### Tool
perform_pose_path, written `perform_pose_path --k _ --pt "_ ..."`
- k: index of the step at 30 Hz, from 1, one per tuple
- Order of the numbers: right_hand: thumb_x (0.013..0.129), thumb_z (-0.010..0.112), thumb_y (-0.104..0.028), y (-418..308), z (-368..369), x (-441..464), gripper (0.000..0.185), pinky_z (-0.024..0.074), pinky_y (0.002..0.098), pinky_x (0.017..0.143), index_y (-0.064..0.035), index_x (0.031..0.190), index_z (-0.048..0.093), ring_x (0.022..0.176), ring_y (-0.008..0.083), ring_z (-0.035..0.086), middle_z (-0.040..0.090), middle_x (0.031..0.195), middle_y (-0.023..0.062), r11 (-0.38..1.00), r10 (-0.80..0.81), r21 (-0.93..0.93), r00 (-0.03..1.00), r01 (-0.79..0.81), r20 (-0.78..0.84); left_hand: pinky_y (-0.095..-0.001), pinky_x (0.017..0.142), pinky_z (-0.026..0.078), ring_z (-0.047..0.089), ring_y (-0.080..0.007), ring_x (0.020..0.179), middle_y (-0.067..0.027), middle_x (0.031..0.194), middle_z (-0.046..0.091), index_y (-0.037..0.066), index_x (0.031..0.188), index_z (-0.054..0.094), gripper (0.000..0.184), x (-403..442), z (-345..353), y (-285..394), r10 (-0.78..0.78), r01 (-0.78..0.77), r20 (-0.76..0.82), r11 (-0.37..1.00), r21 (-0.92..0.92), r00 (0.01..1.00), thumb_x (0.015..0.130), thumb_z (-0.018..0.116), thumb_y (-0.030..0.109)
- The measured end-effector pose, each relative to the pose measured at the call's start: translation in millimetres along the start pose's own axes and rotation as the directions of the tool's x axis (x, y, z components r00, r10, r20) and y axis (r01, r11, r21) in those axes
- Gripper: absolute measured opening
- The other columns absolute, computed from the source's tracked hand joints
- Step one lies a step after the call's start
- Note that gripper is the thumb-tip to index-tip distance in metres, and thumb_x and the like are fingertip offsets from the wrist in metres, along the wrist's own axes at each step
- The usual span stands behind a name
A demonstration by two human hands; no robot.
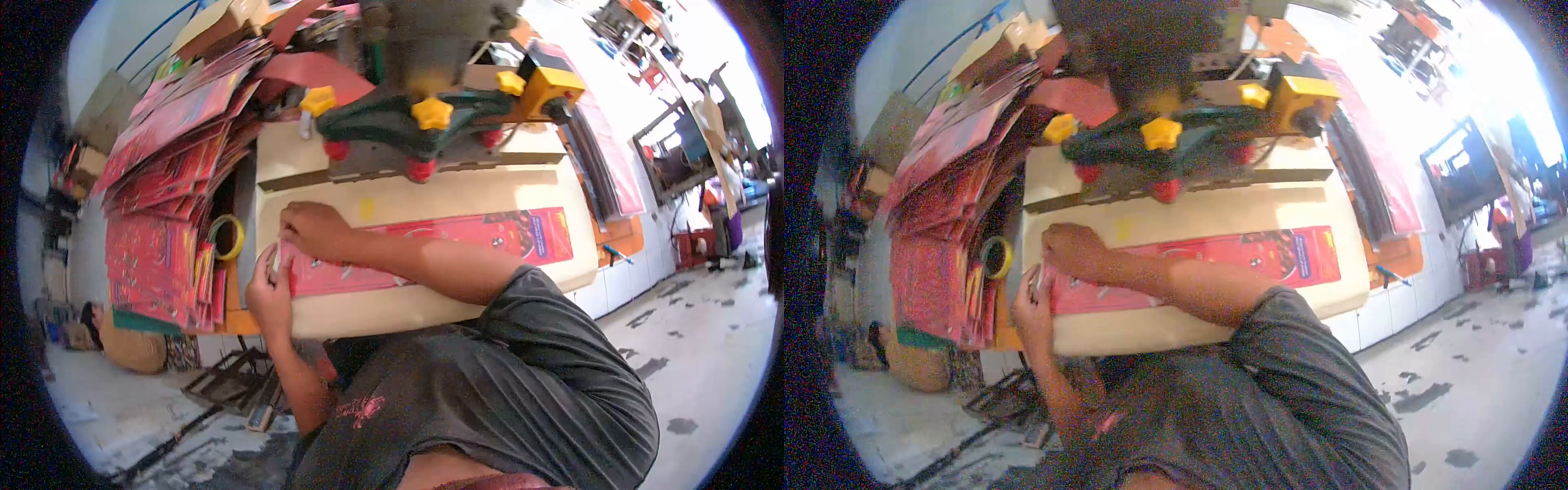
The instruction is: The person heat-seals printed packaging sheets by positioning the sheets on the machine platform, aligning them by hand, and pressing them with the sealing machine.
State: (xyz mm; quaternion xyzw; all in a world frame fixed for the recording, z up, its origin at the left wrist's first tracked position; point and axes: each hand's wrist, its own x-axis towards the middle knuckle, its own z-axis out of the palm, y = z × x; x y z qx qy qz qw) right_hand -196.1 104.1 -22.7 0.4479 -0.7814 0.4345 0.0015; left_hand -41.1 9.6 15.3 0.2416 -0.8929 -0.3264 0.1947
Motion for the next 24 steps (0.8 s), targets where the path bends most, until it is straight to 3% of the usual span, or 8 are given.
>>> perform_pose_path --k 3,6,8,9,13,18,20,24 --pt "0.091 0.063 -0.026 1 2 0 0.022 0.0523 0.0492 0.083 -0.0048 0.091 0.064 0.095 0.0382 0.064 0.065 0.094 0.0169 0.998 0.056 -0.045 0.998 -0.054 0.033 -0.0354 0.057 0.035 0.038 -0.0152 0.061 -0.0043 0.064 0.034 0.006 0.128 0.067 0.042 2 3 -2 -0.004 0.004 0.001 1.000 -0.028 1.000 0.095 0.071 0.031" --pt "0.091 0.063 -0.027 -5 1 -1 0.022 0.0521 0.0493 0.084 -0.0048 0.091 0.064 0.095 0.0377 0.064 0.065 0.095 0.0164 0.998 0.056 -0.013 0.998 -0.056 0.012 -0.0345 0.062 0.040 0.044 -0.0158 0.065 -0.0065 0.068 0.047 0.002 0.127 0.066 0.040 3 -3 10 -0.010 0.011 0.043 1.000 -0.023 0.999 0.096 0.070 0.027" --pt "0.091 0.063 -0.026 -6 -3 -1 0.021 0.0521 0.0491 0.084 -0.0049 0.092 0.064 0.094 0.0371 0.064 0.065 0.095 0.0160 0.999 0.037 -0.024 0.998 -0.036 0.045 -0.0346 0.071 0.047 0.051 -0.0179 0.072 -0.0129 0.085 0.065 -0.001 0.127 0.065 0.041 5 1 -3 0.062 -0.061 0.007 0.995 -0.073 0.998 0.097 0.069 0.026" --pt "0.089 0.063 -0.025 -4 -7 1 0.019 0.0523 0.0496 0.083 -0.0059 0.092 0.064 0.095 0.0368 0.064 0.064 0.096 0.0160 1.000 0.010 0.028 0.995 -0.013 0.101 -0.0343 0.082 0.050 0.060 -0.0199 0.083 -0.0176 0.106 0.070 -0.002 0.128 0.064 0.042 10 3 -9 0.069 -0.063 0.042 0.989 -0.133 0.997 0.098 0.068 0.027" --pt "0.088 0.063 -0.024 -6 -9 -1 0.018 0.0528 0.0498 0.083 -0.0059 0.091 0.065 0.096 0.0372 0.064 0.064 0.098 0.0166 0.998 -0.013 -0.053 0.997 0.017 0.081 -0.0343 0.084 0.052 0.065 -0.0203 0.093 -0.0165 0.107 0.069 -0.001 0.125 0.064 0.039 7 -10 33 -0.109 0.114 0.121 0.993 -0.027 0.987 0.100 0.066 0.028" --pt "0.082 0.065 -0.024 4 3 3 0.027 0.0566 0.0550 0.077 0.0022 0.090 0.068 0.090 0.0418 0.069 0.067 0.093 0.0226 0.993 -0.087 -0.076 0.996 0.089 0.031 -0.0339 0.081 0.052 0.063 -0.0201 0.086 -0.0159 0.100 0.068 -0.001 0.120 0.063 0.035 16 3 0 0.010 0.006 0.088 0.985 -0.175 0.996 0.101 0.065 0.028" --pt "0.082 0.065 -0.023 5 4 5 0.027 0.0566 0.0554 0.080 0.0024 0.091 0.068 0.091 0.0432 0.069 0.068 0.094 0.0233 0.997 -0.061 -0.041 0.997 0.063 0.043 -0.0347 0.081 0.052 0.065 -0.0204 0.090 -0.0151 0.101 0.068 -0.001 0.120 0.063 0.033 10 -6 30 -0.148 0.164 0.144 0.981 -0.108 0.978 0.101 0.065 0.026" --pt "0.084 0.064 -0.022 -1 -3 4 0.020 0.0533 0.0523 0.079 -0.0035 0.090 0.067 0.091 0.0398 0.067 0.067 0.094 0.0181 0.997 0.042 0.067 0.998 -0.046 0.056 -0.0371 0.080 0.052 0.067 -0.0232 0.091 -0.0161 0.100 0.069 -0.002 0.117 0.065 0.035 16 6 -3 -0.097 0.113 0.093 0.975 -0.192 0.991 0.100 0.065 0.028"
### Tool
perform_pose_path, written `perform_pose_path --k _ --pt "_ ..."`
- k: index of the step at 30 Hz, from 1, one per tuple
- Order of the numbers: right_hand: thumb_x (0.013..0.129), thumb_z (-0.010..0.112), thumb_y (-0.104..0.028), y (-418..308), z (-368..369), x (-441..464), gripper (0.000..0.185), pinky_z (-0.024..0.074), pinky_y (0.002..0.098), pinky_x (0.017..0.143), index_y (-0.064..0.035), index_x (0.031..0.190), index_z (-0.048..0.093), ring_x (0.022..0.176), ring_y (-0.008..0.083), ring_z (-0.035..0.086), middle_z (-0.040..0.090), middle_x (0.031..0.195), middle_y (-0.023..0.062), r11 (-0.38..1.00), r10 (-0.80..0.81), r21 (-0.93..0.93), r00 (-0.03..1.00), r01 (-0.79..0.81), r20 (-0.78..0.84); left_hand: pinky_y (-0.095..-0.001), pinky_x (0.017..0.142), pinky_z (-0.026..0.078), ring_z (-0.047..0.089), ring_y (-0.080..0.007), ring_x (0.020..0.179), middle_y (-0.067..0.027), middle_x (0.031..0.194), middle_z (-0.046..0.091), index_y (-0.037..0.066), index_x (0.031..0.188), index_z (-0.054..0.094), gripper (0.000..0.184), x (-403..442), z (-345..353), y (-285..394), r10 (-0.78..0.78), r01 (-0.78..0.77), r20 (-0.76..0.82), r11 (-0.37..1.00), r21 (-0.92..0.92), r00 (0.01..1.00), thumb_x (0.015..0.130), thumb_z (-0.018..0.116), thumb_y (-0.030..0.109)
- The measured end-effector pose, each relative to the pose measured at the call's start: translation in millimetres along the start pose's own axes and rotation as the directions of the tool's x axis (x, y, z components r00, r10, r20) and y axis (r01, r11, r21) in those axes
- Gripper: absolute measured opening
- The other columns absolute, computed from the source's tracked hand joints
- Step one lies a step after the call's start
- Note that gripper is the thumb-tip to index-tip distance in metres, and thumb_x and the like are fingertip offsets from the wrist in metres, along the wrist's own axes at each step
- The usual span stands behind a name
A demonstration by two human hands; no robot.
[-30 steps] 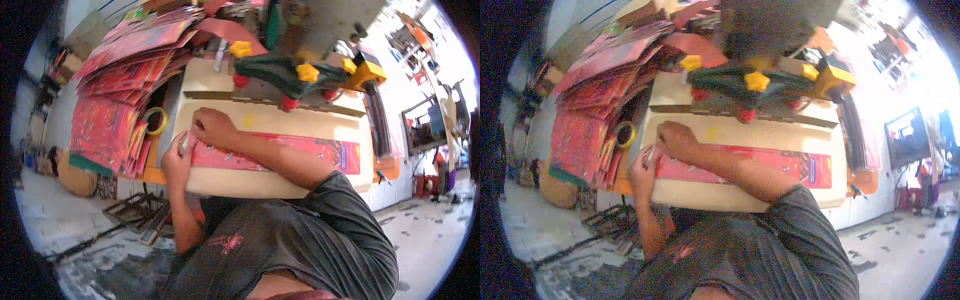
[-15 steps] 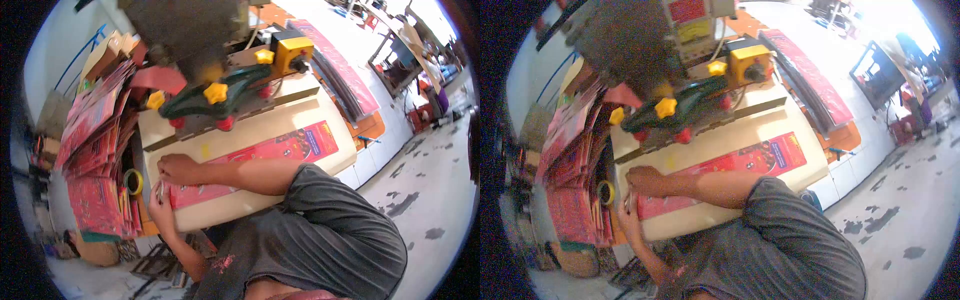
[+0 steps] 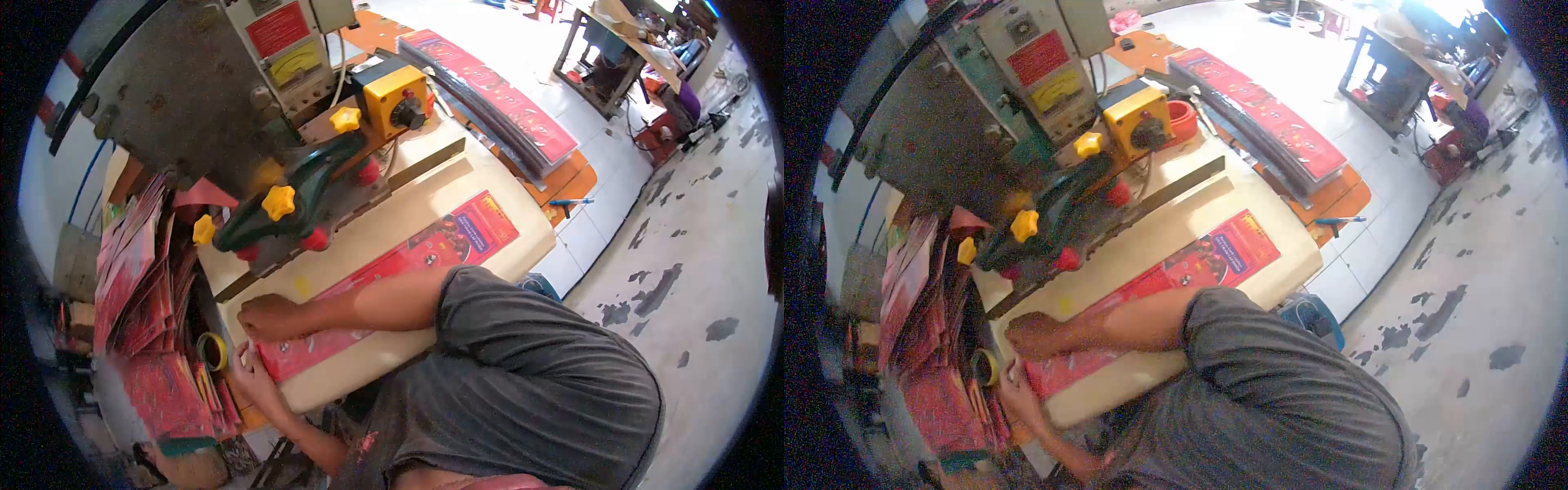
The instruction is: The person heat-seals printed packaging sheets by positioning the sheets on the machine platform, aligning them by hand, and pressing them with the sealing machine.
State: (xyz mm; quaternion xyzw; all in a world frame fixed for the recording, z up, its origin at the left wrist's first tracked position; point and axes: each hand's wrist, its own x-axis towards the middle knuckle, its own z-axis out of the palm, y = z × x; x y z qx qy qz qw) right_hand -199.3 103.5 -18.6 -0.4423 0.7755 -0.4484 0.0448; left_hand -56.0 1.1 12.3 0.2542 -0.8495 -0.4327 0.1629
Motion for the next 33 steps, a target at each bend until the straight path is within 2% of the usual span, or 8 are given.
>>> perform_pose_path --k 3,11,18,20,22,26,32,33 --pt "0.086 0.064 -0.023 -3 -7 -1 0.016 0.0512 0.0485 0.079 -0.0076 0.089 0.065 0.092 0.0363 0.066 0.067 0.094 0.0137 0.994 0.055 0.096 0.997 -0.060 0.048 -0.0414 0.084 0.051 0.068 -0.0305 0.093 -0.0195 0.104 0.071 -0.002 0.112 0.068 0.046 1 1 3 0.153 -0.124 -0.103 0.962 0.244 0.983 0.101 0.062 0.041" --pt "0.088 0.066 -0.028 -9 -12 -6 0.024 0.0524 0.0454 0.079 -0.0070 0.098 0.069 0.094 0.0351 0.068 0.071 0.097 0.0146 0.989 0.064 0.121 0.980 -0.088 0.187 -0.0342 0.079 0.050 0.064 -0.0187 0.087 -0.0140 0.095 0.071 -0.001 0.113 0.068 0.038 -5 2 11 0.125 -0.124 -0.040 0.992 0.033 0.991 0.104 0.059 0.035" --pt "0.091 0.064 -0.033 -1 -5 -3 0.029 0.0516 0.0460 0.080 -0.0058 0.100 0.069 0.095 0.0368 0.068 0.070 0.097 0.0164 0.995 0.017 0.098 0.987 -0.032 0.157 -0.0378 0.075 0.049 0.061 -0.0284 0.078 -0.0182 0.090 0.069 -0.002 0.107 0.068 0.045 -2 10 6 0.194 -0.179 -0.165 0.978 0.105 0.967 0.104 0.056 0.041" --pt "0.092 0.064 -0.035 -1 -6 -3 0.031 0.0515 0.0457 0.081 -0.0056 0.101 0.069 0.095 0.0374 0.068 0.070 0.098 0.0172 0.989 0.032 0.134 0.983 -0.056 0.180 -0.0393 0.077 0.049 0.062 -0.0332 0.079 -0.0204 0.090 0.068 -0.002 0.106 0.068 0.047 -8 6 19 0.064 -0.044 -0.127 0.987 0.152 0.990 0.104 0.055 0.043" --pt "0.092 0.064 -0.036 1 -5 2 0.032 0.0515 0.0454 0.082 -0.0055 0.101 0.069 0.095 0.0370 0.068 0.071 0.098 0.0173 0.996 0.024 0.080 0.977 -0.042 0.211 -0.0385 0.077 0.049 0.062 -0.0302 0.079 -0.0192 0.087 0.069 -0.002 0.105 0.068 0.047 -5 7 15 0.138 -0.118 -0.159 0.984 0.134 0.977 0.104 0.056 0.043" --pt "0.094 0.063 -0.034 9 -5 3 0.030 0.0515 0.0439 0.082 -0.0050 0.102 0.068 0.095 0.0350 0.068 0.071 0.097 0.0165 0.971 0.073 0.205 0.969 -0.122 0.234 -0.0377 0.077 0.050 0.063 -0.0263 0.078 -0.0175 0.088 0.070 -0.002 0.105 0.068 0.046 -6 10 14 0.137 -0.136 -0.175 0.991 0.018 0.975 0.103 0.057 0.043" --pt "0.099 0.060 -0.031 14 2 1 0.027 0.0532 0.0390 0.077 -0.0037 0.097 0.061 0.083 0.0267 0.068 0.069 0.088 0.0121 0.962 -0.043 0.274 0.993 0.012 0.110 -0.0368 0.080 0.050 0.065 -0.0249 0.084 -0.0160 0.091 0.071 -0.003 0.107 0.068 0.044 -7 11 12 0.106 -0.106 -0.140 0.994 0.008 0.985 0.104 0.057 0.039" --pt "0.100 0.058 -0.031 13 3 5 0.028 0.0536 0.0386 0.073 -0.0035 0.094 0.059 0.080 0.0246 0.068 0.069 0.087 0.0125 0.834 0.017 0.546 0.992 -0.081 0.121 -0.0368 0.081 0.050 0.065 -0.0250 0.085 -0.0159 0.091 0.070 -0.003 0.107 0.068 0.043 -5 12 9 0.117 -0.114 -0.142 0.993 0.030 0.983 0.104 0.057 0.039"
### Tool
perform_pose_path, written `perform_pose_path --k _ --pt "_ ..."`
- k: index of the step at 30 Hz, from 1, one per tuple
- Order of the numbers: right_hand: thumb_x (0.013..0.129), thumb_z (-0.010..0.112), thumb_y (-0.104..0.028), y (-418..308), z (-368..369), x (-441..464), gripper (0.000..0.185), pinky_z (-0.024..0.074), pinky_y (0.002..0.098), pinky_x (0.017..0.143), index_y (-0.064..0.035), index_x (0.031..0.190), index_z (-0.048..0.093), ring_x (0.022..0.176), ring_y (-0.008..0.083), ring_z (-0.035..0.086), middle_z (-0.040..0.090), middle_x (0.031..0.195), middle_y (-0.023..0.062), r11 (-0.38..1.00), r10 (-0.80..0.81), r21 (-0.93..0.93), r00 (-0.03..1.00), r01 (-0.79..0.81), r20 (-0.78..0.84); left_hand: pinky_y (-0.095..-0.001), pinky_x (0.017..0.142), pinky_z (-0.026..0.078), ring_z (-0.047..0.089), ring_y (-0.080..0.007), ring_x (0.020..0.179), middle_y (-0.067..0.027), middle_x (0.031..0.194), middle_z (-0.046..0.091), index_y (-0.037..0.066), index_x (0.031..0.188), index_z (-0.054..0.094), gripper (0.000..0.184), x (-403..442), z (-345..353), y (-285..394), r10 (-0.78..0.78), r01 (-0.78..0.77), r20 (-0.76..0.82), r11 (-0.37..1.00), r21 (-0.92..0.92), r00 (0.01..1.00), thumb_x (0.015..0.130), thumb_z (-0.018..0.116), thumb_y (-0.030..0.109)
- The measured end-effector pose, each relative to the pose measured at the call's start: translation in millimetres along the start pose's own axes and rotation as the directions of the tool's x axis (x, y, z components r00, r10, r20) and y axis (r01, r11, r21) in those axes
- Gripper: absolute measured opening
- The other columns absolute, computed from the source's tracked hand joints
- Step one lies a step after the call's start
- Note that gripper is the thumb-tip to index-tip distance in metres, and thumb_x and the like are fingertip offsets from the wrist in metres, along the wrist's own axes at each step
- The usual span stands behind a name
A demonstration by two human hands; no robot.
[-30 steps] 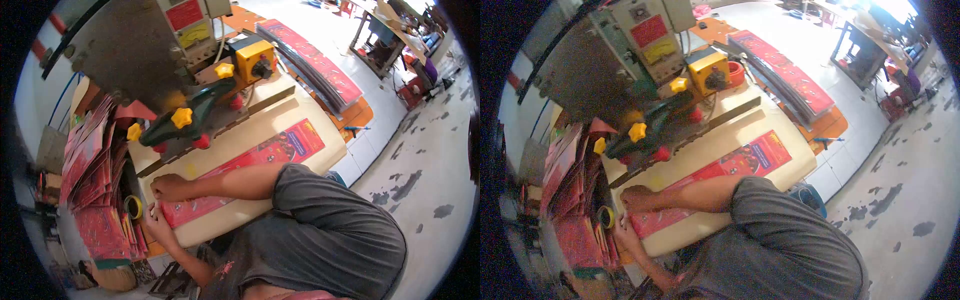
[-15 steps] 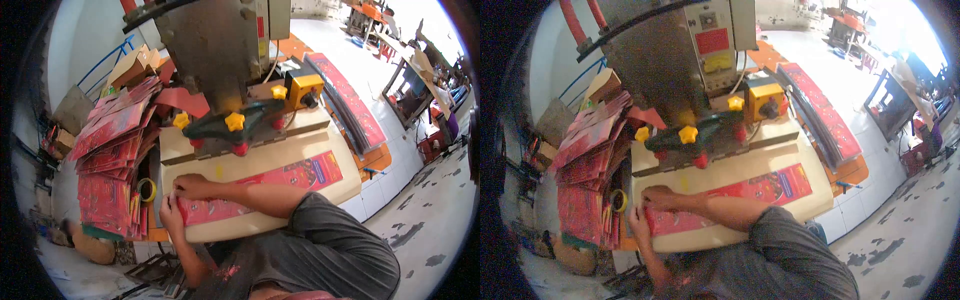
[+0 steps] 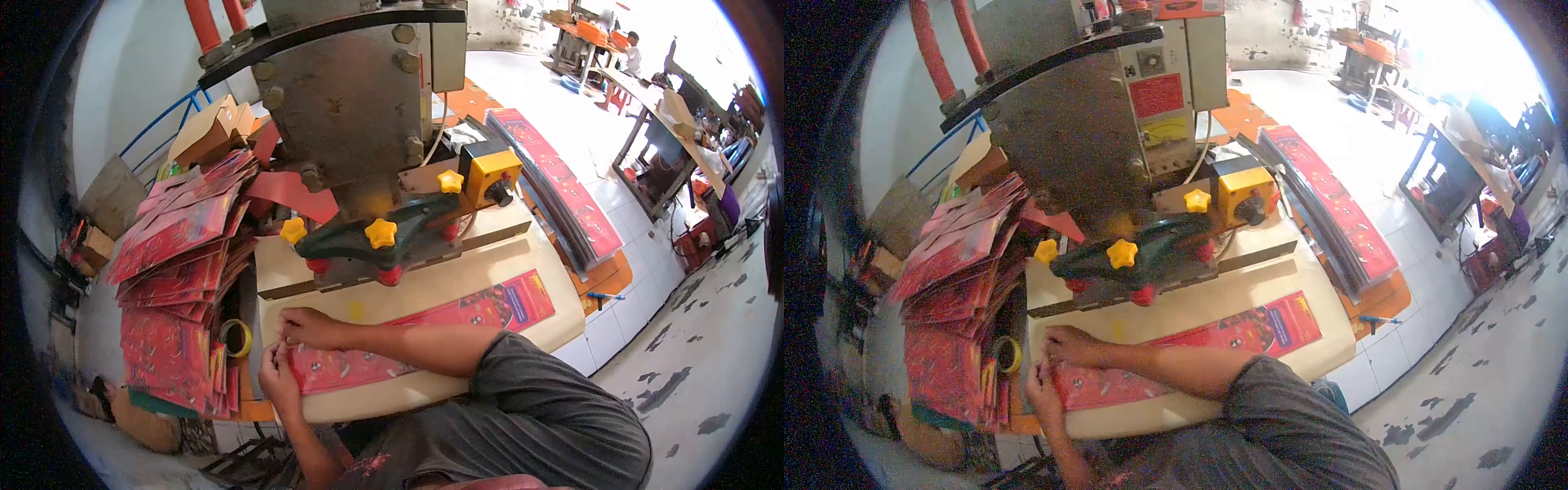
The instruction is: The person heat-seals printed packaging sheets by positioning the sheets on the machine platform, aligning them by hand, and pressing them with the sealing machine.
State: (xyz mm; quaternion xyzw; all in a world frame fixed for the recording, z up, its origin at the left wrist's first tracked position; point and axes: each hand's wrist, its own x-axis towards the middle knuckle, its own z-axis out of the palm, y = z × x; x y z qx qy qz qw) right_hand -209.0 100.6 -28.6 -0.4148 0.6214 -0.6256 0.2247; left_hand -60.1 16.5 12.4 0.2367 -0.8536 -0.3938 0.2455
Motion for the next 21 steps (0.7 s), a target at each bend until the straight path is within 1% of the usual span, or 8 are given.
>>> perform_pose_path --k 1,5,8,10,13,17,19,21 --pt "0.101 0.056 -0.031 -1 -1 2 0.029 0.0540 0.0382 0.070 -0.0034 0.092 0.058 0.077 0.0225 0.067 0.068 0.086 0.0128 0.951 0.058 0.306 0.998 -0.054 -0.006 -0.0368 0.081 0.050 0.065 -0.0250 0.085 -0.0159 0.091 0.070 -0.003 0.107 0.068 0.043 0 1 -3 0.003 -0.003 0.007 1.000 -0.001 1.000 0.104 0.057 0.039" --pt "0.103 0.054 -0.028 -10 -15 1 0.028 0.0534 0.0338 0.066 -0.0032 0.090 0.057 0.074 0.0156 0.065 0.067 0.085 0.0100 0.929 0.171 0.328 0.985 -0.172 0.031 -0.0377 0.081 0.050 0.065 -0.0265 0.084 -0.0162 0.091 0.071 -0.003 0.107 0.067 0.041 1 1 -11 0.050 -0.049 0.012 0.998 -0.042 0.999 0.105 0.056 0.037" --pt "0.103 0.059 -0.027 -13 -9 -4 0.025 0.0527 0.0304 0.072 -0.0039 0.096 0.057 0.079 0.0127 0.063 0.064 0.078 0.0061 0.967 0.158 0.206 0.987 -0.153 -0.008 -0.0375 0.082 0.050 0.065 -0.0263 0.084 -0.0164 0.092 0.071 -0.003 0.107 0.067 0.040 1 -1 -6 0.044 -0.043 0.022 0.999 -0.022 0.999 0.105 0.055 0.035" --pt "0.098 0.064 -0.019 -10 -6 -5 0.017 0.0529 0.0325 0.073 -0.0030 0.099 0.059 0.079 0.0164 0.064 0.065 0.080 0.0070 0.984 -0.032 -0.173 0.997 0.044 0.072 -0.0373 0.082 0.050 0.065 -0.0260 0.085 -0.0167 0.093 0.070 -0.003 0.107 0.067 0.039 -1 -1 -6 0.019 -0.018 0.040 1.000 -0.005 0.999 0.106 0.054 0.034" --pt "0.089 0.069 -0.012 -6 -5 -8 0.017 0.0528 0.0348 0.075 -0.0025 0.102 0.061 0.080 0.0192 0.064 0.064 0.085 0.0096 0.986 -0.151 -0.060 0.987 0.153 0.048 -0.0373 0.081 0.050 0.065 -0.0260 0.086 -0.0171 0.094 0.071 -0.003 0.108 0.066 0.039 -1 2 -8 -0.025 0.025 0.021 0.999 -0.037 0.999 0.106 0.054 0.035" --pt "0.085 0.071 -0.010 -1 -2 -9 0.022 0.0532 0.0368 0.076 -0.0016 0.103 0.063 0.082 0.0222 0.066 0.063 0.091 0.0125 0.995 -0.075 -0.070 0.996 0.078 0.042 -0.0378 0.079 0.050 0.066 -0.0266 0.086 -0.0173 0.094 0.071 -0.003 0.108 0.066 0.040 -1 2 -1 0.019 -0.018 -0.012 0.999 0.034 1.000 0.106 0.053 0.035" --pt "0.082 0.073 -0.011 -2 0 -10 0.024 0.0535 0.0389 0.077 -0.0011 0.101 0.064 0.084 0.0263 0.067 0.063 0.093 0.0152 0.950 -0.136 -0.278 0.990 0.142 0.040 -0.0379 0.079 0.050 0.066 -0.0265 0.085 -0.0174 0.094 0.071 -0.003 0.108 0.066 0.040 -1 3 0 0.008 -0.006 -0.028 0.998 0.065 1.000 0.106 0.052 0.035" --pt "0.082 0.073 -0.011 -3 1 -11 0.022 0.0536 0.0396 0.077 -0.0010 0.099 0.064 0.086 0.0281 0.068 0.063 0.094 0.0152 0.937 -0.130 -0.322 0.991 0.134 0.036 -0.0380 0.079 0.049 0.066 -0.0275 0.084 -0.0183 0.093 0.070 -0.003 0.108 0.066 0.040 -2 5 -4 0.023 -0.021 -0.068 0.999 0.036 0.997 0.106 0.052 0.035"
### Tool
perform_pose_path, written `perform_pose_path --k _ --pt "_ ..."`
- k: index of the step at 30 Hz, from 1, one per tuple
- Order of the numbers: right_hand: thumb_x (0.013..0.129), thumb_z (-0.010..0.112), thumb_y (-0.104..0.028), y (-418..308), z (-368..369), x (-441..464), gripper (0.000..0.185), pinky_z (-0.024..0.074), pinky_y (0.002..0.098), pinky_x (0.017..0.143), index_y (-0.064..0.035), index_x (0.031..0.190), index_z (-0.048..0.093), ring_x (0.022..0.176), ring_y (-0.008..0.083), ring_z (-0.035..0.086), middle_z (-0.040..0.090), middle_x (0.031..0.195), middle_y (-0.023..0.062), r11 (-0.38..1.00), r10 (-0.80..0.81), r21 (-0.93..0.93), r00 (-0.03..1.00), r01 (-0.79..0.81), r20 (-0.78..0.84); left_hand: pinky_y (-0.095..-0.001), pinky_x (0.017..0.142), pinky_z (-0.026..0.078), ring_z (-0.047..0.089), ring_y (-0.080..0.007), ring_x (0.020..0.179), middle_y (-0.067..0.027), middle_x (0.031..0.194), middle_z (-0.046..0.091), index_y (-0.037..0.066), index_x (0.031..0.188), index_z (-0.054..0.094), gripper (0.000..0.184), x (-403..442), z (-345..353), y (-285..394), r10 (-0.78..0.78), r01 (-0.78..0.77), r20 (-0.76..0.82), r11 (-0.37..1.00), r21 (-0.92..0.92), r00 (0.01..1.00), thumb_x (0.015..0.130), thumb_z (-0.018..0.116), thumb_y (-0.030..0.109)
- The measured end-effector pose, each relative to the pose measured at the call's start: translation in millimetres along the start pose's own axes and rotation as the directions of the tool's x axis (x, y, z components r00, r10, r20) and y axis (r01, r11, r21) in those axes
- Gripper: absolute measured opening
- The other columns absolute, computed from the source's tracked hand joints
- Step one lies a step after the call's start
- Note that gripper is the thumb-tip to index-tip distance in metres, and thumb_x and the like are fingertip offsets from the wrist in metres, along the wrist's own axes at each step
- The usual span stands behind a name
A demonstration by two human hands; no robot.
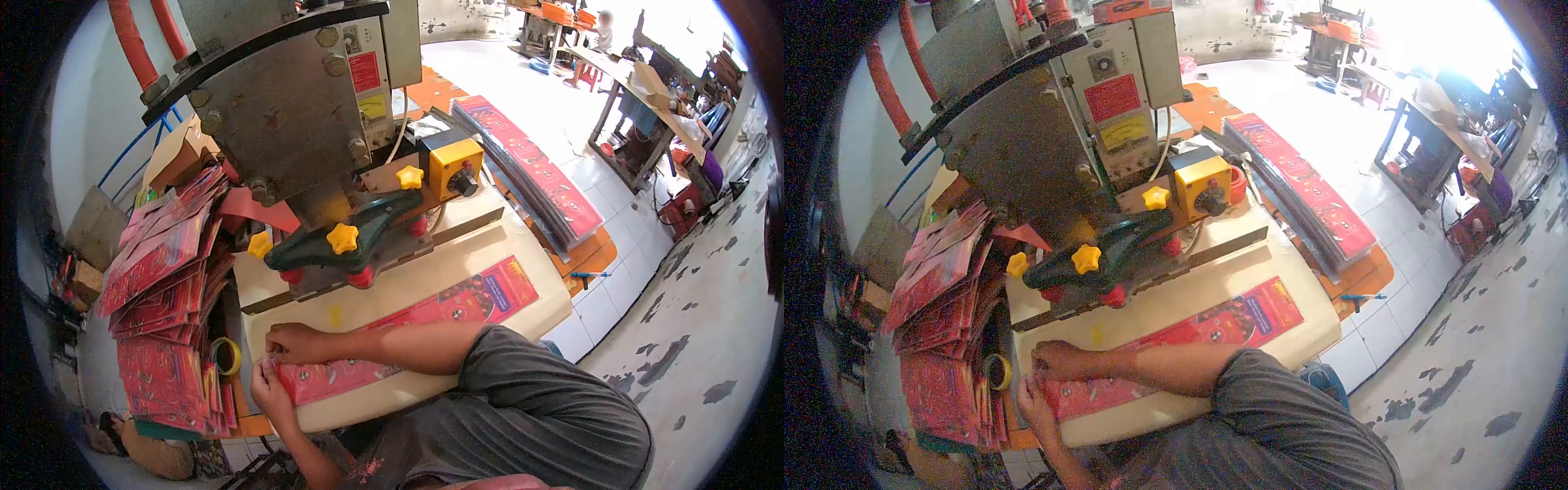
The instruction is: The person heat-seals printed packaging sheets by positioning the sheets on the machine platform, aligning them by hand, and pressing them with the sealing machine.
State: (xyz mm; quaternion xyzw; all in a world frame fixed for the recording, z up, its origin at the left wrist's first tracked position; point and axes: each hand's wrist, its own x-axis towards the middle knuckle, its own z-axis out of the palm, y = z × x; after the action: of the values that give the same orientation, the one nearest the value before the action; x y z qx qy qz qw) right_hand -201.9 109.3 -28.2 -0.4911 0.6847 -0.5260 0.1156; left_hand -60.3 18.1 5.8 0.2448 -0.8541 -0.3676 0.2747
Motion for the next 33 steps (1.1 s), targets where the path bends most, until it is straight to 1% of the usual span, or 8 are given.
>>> perform_pose_path --k 6,9,16,19,21,28,30,33 --pt "0.084 0.074 -0.015 -7 -4 -2 0.018 0.0520 0.0423 0.078 -0.0026 0.093 0.063 0.088 0.0308 0.066 0.063 0.092 0.0145 1.000 0.014 0.001 1.000 -0.014 -0.017 -0.0386 0.079 0.050 0.067 -0.0286 0.085 -0.0186 0.093 0.071 -0.002 0.108 0.066 0.040 1 -6 2 -0.035 0.037 0.093 0.999 -0.020 0.995 0.107 0.051 0.035" --pt "0.084 0.075 -0.017 -5 -1 -1 0.019 0.0507 0.0437 0.079 -0.0036 0.091 0.063 0.088 0.0321 0.065 0.063 0.091 0.0141 0.999 -0.005 -0.042 1.000 0.004 -0.021 -0.0390 0.078 0.050 0.067 -0.0292 0.085 -0.0190 0.093 0.071 -0.002 0.108 0.067 0.039 2 -4 -9 0.026 -0.027 0.073 1.000 0.005 0.997 0.107 0.050 0.034" --pt "0.085 0.073 -0.018 -13 3 -3 0.018 0.0500 0.0453 0.079 -0.0039 0.088 0.063 0.090 0.0346 0.064 0.063 0.090 0.0146 0.993 0.037 -0.110 0.996 -0.047 -0.087 -0.0388 0.078 0.051 0.068 -0.0295 0.085 -0.0190 0.093 0.071 -0.002 0.107 0.068 0.038 4 -5 -7 0.022 -0.023 0.095 1.000 0.008 0.995 0.107 0.050 0.032" --pt "0.087 0.070 -0.017 -11 11 1 0.016 0.0500 0.0451 0.079 -0.0034 0.088 0.062 0.090 0.0345 0.065 0.065 0.090 0.0148 0.989 0.092 -0.101 0.988 -0.104 -0.122 -0.0376 0.079 0.051 0.068 -0.0270 0.086 -0.0180 0.093 0.072 -0.002 0.106 0.068 0.038 3 -7 -5 -0.044 0.035 0.082 0.994 0.100 0.996 0.108 0.049 0.032" --pt "0.087 0.069 -0.016 -8 10 1 0.015 0.0501 0.0450 0.079 -0.0032 0.088 0.062 0.090 0.0344 0.066 0.066 0.090 0.0145 0.993 0.107 -0.039 0.990 -0.111 -0.093 -0.0370 0.078 0.051 0.067 -0.0243 0.085 -0.0174 0.092 0.071 -0.002 0.107 0.068 0.039 3 -5 6 0.007 -0.007 0.058 1.000 -0.002 0.998 0.108 0.050 0.032" --pt "0.088 0.069 -0.014 -12 1 -1 0.012 0.0513 0.0427 0.075 -0.0039 0.093 0.063 0.083 0.0335 0.067 0.068 0.086 0.0147 0.996 0.061 0.077 0.991 -0.051 -0.121 -0.0343 0.076 0.050 0.061 -0.0196 0.079 -0.0155 0.088 0.069 -0.003 0.107 0.067 0.037 2 -9 17 -0.019 0.019 0.048 1.000 -0.004 0.999 0.106 0.055 0.032" --pt "0.088 0.069 -0.013 -11 -3 0 0.013 0.0519 0.0417 0.074 -0.0032 0.093 0.063 0.082 0.0329 0.067 0.068 0.085 0.0156 0.994 0.079 0.088 0.989 -0.068 -0.123 -0.0329 0.075 0.049 0.060 -0.0177 0.078 -0.0143 0.087 0.069 -0.003 0.107 0.067 0.036 3 -8 20 -0.017 0.017 0.041 1.000 -0.011 0.999 0.105 0.057 0.032" --pt "0.090 0.069 -0.013 -12 -2 1 0.013 0.0515 0.0375 0.071 -0.0017 0.092 0.064 0.076 0.0227 0.065 0.067 0.081 0.0121 0.980 0.105 0.178 0.991 -0.089 -0.085 -0.0316 0.074 0.049 0.060 -0.0154 0.077 -0.0132 0.086 0.070 -0.003 0.105 0.068 0.034 2 -9 11 -0.075 0.077 0.028 0.993 -0.086 0.997 0.104 0.061 0.031"
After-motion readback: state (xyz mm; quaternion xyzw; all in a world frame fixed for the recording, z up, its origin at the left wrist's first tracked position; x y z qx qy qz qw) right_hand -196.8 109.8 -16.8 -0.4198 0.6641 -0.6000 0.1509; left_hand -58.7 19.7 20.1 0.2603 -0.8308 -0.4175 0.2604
